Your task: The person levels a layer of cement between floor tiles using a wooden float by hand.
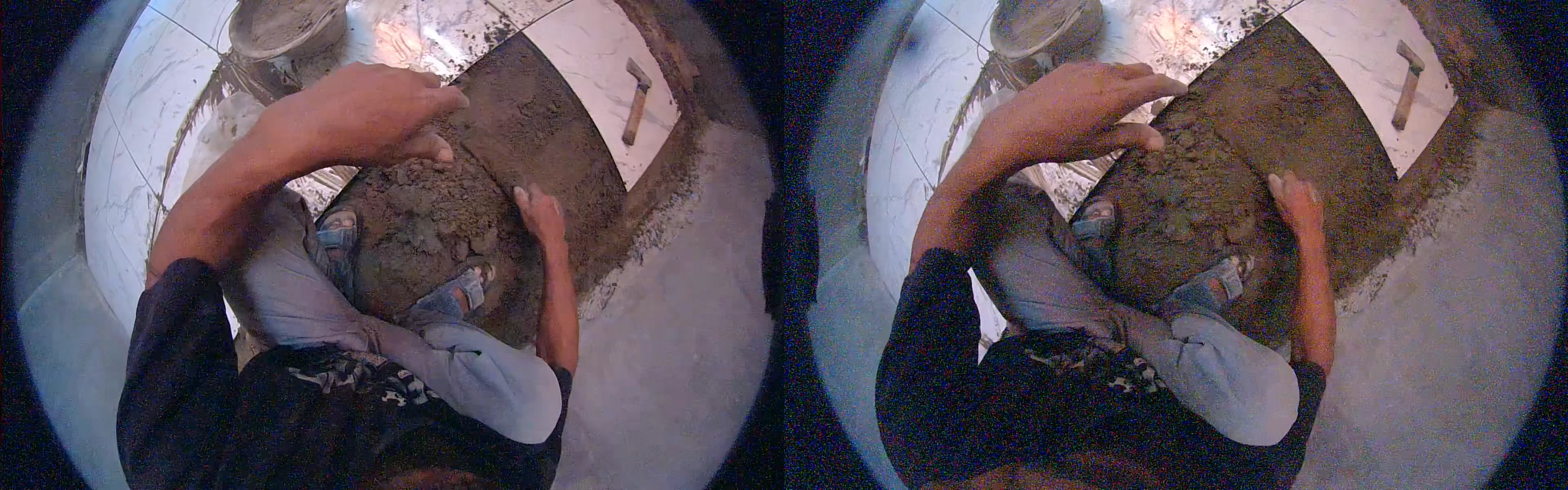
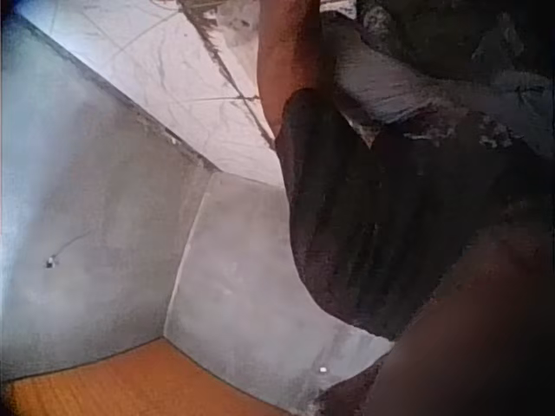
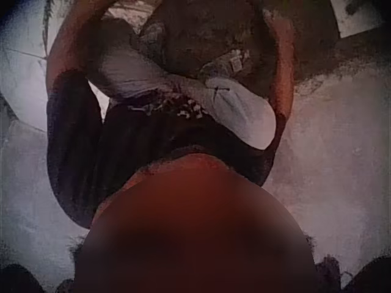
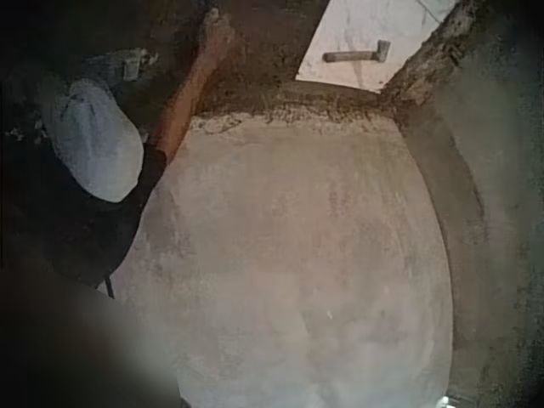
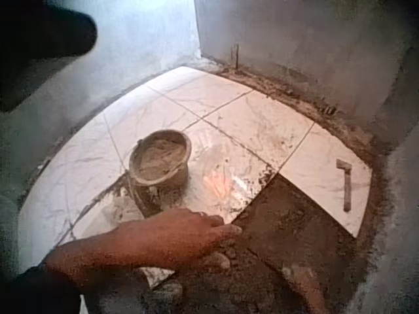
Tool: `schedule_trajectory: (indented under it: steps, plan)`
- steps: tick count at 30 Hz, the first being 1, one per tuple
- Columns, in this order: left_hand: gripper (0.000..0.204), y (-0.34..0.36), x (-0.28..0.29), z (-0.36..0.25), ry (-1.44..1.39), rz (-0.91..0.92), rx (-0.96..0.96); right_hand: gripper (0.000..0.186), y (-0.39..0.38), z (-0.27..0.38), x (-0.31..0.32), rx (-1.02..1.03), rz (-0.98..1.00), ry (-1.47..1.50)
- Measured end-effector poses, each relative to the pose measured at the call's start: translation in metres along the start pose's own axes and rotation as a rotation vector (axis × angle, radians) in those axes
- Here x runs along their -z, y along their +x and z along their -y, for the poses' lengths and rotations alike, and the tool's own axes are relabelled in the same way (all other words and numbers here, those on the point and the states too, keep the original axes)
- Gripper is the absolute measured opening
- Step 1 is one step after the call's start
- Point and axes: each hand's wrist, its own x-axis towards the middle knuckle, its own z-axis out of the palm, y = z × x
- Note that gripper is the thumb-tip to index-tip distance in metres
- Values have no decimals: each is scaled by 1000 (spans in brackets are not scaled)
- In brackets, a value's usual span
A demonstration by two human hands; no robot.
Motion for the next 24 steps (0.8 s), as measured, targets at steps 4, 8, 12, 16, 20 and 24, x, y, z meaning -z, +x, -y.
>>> schedule_trajectory:
  steps: [4, 8, 12, 16, 20, 24]
  plan:
    - [48, -4, -3, -2, -20, -24, -9, 42, -19, 39, -21, 217, 309, -64]
    - [48, -4, 2, -4, -3, 75, 52, 42, -28, 33, -28, 317, 317, 7]
    - [48, -6, -1, -2, -13, 32, 16, 44, -29, 25, -29, 318, 375, -7]
    - [49, 0, -4, 0, -13, -26, -15, 45, -21, 50, -23, 179, 460, -78]
    - [49, 9, -5, -4, -31, 57, 12, 45, -14, 51, -20, 326, 558, -45]
    - [49, 4, -6, -2, -69, -3, -12, 43, -5, 44, -16, 412, 643, -89]
